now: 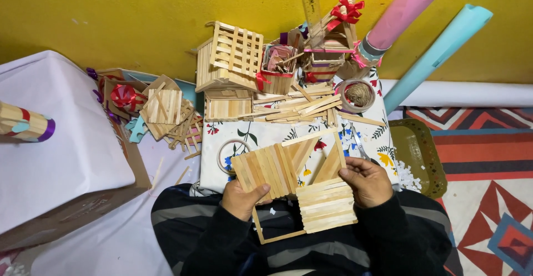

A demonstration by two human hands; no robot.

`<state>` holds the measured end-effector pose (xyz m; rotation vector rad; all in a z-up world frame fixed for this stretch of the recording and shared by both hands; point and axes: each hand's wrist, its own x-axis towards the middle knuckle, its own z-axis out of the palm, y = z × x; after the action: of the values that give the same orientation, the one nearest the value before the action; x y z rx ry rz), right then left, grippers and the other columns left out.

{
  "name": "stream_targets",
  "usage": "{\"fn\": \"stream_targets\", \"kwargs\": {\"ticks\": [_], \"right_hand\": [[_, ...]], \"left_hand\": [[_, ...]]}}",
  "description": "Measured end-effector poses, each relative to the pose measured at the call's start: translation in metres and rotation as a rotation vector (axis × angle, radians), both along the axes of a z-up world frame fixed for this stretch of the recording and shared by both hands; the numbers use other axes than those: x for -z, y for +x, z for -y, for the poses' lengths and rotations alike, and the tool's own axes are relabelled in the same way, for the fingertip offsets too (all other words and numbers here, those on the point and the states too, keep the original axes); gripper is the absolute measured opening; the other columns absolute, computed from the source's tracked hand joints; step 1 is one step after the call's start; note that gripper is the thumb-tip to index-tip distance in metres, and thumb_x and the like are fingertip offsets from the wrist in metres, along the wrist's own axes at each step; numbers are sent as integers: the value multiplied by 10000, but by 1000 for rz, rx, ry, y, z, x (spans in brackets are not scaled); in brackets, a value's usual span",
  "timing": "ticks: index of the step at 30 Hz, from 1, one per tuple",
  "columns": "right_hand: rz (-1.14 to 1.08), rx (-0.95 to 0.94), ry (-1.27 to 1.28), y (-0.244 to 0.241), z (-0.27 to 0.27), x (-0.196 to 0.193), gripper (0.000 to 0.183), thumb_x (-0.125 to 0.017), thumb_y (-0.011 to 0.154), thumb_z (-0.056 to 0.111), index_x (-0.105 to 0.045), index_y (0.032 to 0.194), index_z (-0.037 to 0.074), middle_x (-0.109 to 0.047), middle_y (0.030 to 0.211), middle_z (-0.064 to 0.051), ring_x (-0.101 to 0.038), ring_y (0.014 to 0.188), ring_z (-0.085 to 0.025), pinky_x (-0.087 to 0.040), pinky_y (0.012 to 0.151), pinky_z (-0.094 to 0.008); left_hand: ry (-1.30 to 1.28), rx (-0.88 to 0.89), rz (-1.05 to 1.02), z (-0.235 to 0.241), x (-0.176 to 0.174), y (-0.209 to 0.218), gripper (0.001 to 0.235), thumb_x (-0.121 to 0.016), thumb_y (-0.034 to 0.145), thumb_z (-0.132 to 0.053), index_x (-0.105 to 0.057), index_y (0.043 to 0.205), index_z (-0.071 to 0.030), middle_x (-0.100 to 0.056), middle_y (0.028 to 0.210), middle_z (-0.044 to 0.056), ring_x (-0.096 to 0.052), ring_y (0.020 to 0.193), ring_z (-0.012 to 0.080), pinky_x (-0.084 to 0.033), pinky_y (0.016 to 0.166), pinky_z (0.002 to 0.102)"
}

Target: Assembling and reinforcing a structure made of popsicle sticks by gluing and cutting them to size.

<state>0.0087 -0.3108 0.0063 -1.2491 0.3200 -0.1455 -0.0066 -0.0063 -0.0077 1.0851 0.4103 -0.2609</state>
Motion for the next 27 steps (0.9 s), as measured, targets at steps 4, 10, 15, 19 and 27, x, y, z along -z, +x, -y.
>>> {"fn": "stream_targets", "kwargs": {"ticks": [4,10,15,19,27], "right_hand": [[3,31,2,0,2,-10,352,-815,736,-99,-692,1064,-134,-659,695,-145,-683,599,-175,-606,609,-284],[-276,-58,16,0,4,-37,446,-643,928,-9,-628,1373,-46,-732,1026,-191,-639,753,-165,-511,637,-240],[-113,-212,191,-16,14,-28,364,-680,802,-156,-643,1164,-152,-697,961,-256,-688,764,-259,-588,770,-326],[-23,-221,253,-31,23,-38,363,-667,797,-135,-626,1157,-111,-671,947,-207,-642,768,-203,-557,725,-283],[148,-314,329,-58,-23,-125,425,-669,765,-193,-575,1170,-99,-631,1210,-254,-691,951,-318,-592,824,-421]], "left_hand": [[138,-16,83,-3,-11,0,337,-899,699,46,-736,987,109,-775,854,307,-736,814,335,-641,708,516],[148,-6,58,-6,-17,0,295,-754,790,98,-690,1076,129,-786,943,259,-759,724,282,-620,682,307],[312,-51,127,-7,-19,6,487,-872,702,15,-637,1123,77,-785,952,210,-766,741,248,-634,670,291],[532,-142,295,15,-45,1,1253,-949,520,-16,-204,1527,-8,-504,1340,230,-684,1088,347,-617,926,417],[511,236,778,56,-209,-49,862,-723,763,-661,-616,1248,44,-769,1103,207,-796,955,289,-609,864,340]]}}
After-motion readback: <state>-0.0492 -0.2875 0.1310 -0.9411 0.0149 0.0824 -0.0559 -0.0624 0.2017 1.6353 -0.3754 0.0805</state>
